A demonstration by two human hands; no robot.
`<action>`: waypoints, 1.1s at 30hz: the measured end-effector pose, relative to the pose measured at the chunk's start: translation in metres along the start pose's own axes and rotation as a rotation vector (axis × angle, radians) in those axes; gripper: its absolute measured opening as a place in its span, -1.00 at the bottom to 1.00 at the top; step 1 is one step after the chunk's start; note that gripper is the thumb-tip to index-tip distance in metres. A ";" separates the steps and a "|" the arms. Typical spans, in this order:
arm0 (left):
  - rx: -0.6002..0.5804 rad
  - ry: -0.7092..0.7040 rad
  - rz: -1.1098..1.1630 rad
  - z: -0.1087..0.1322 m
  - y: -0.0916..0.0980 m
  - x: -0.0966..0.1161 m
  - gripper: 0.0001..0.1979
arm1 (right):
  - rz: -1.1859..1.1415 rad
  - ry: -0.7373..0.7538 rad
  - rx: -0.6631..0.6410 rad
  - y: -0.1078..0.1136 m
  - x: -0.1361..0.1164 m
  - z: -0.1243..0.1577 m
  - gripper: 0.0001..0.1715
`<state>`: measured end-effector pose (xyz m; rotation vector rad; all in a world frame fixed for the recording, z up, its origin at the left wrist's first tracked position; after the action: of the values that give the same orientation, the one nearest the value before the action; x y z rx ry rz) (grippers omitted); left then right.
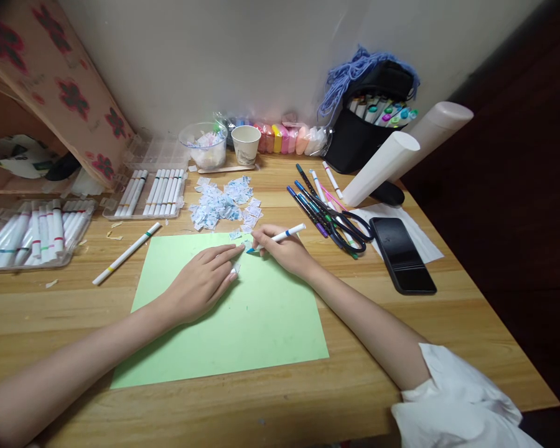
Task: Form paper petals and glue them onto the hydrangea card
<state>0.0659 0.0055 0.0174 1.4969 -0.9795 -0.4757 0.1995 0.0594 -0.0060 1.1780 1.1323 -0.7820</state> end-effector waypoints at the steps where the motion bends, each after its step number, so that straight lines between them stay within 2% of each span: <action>1: -0.003 0.000 0.000 0.000 0.000 0.000 -0.66 | 0.000 -0.002 0.012 0.001 0.000 0.000 -0.56; 17: 0.017 0.003 0.023 -0.001 0.001 -0.001 -0.68 | -0.047 -0.002 0.144 0.011 -0.001 0.001 -0.47; 28: 0.005 0.002 0.016 -0.001 0.001 0.000 -0.67 | 0.000 0.002 0.129 0.010 -0.001 0.000 -0.48; 33: 0.000 0.009 0.025 0.000 0.001 -0.001 -0.68 | -0.073 0.097 0.235 0.019 -0.006 0.006 -0.55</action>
<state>0.0655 0.0064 0.0183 1.4838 -0.9900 -0.4510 0.2171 0.0575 0.0050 1.3889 1.1921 -0.9414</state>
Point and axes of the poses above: each hand's wrist, its own z-axis away from the middle knuckle, its own y-axis out of the back of the hand, x = y × z, the point moved 8 cm from there along -z, towards the middle knuckle
